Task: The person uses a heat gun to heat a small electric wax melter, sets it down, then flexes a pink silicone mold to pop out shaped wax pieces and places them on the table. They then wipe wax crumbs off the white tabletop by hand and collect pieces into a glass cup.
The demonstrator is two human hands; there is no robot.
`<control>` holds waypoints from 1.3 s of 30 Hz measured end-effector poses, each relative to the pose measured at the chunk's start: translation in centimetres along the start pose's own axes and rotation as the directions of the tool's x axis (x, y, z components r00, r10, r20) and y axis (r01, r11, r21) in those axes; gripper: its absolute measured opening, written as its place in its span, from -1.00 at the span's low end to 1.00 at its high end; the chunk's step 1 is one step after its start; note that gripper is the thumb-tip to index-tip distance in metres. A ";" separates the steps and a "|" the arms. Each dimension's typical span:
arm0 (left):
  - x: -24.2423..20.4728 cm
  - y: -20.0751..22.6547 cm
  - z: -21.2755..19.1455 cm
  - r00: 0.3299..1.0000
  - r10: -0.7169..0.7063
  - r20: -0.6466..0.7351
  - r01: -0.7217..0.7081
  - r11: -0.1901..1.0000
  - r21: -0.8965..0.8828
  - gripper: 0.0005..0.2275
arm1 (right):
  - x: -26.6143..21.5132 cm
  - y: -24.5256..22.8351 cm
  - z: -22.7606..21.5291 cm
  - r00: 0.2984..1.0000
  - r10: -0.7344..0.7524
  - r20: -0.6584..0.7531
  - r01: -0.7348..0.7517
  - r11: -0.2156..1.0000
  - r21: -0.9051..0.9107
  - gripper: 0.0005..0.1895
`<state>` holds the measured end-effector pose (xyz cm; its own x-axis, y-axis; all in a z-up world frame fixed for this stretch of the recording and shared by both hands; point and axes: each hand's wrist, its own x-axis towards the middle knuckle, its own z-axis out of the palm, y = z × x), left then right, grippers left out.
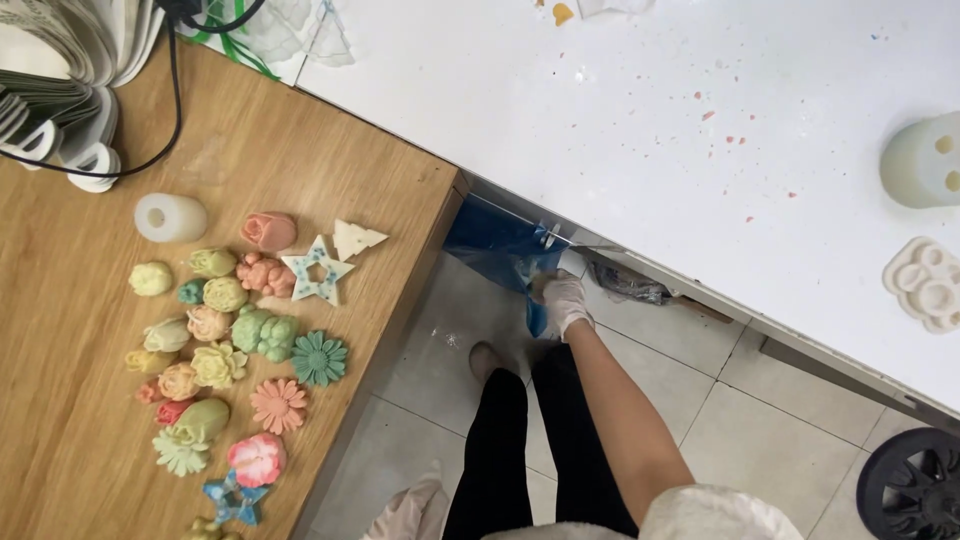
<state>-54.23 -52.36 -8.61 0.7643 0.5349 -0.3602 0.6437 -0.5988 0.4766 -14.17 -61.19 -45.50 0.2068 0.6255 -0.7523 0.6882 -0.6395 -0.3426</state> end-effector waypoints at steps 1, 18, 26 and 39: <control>-0.9 -2.1 2.5 0.999 0.022 -0.036 -0.020 0.998 0.066 -0.72 | -1.3 -0.8 -0.4 0.970 0.055 -0.236 -0.040 0.997 0.071 -0.52; 11.3 23.4 -9.6 0.900 -0.119 0.419 0.251 0.928 -0.276 -0.45 | -50.7 -7.0 -16.9 0.762 0.629 -0.155 0.442 -0.330 0.834 -0.69; 14.6 49.1 -7.2 0.894 -0.139 0.425 0.368 0.771 -0.520 -0.15 | -64.8 9.2 -23.2 -0.227 0.805 -0.548 0.286 0.593 0.752 0.24; 16.5 64.5 5.8 0.595 0.764 0.250 -0.617 0.633 -0.468 0.03 | -66.1 15.6 -23.9 0.043 0.911 -0.411 0.325 0.376 0.868 0.25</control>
<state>0.16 -85.65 11.54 0.9562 -0.2883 -0.0500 -0.0825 -0.4297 0.8992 -0.46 -101.86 12.33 0.9213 -0.3721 -0.1131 -0.2774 -0.4250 -0.8616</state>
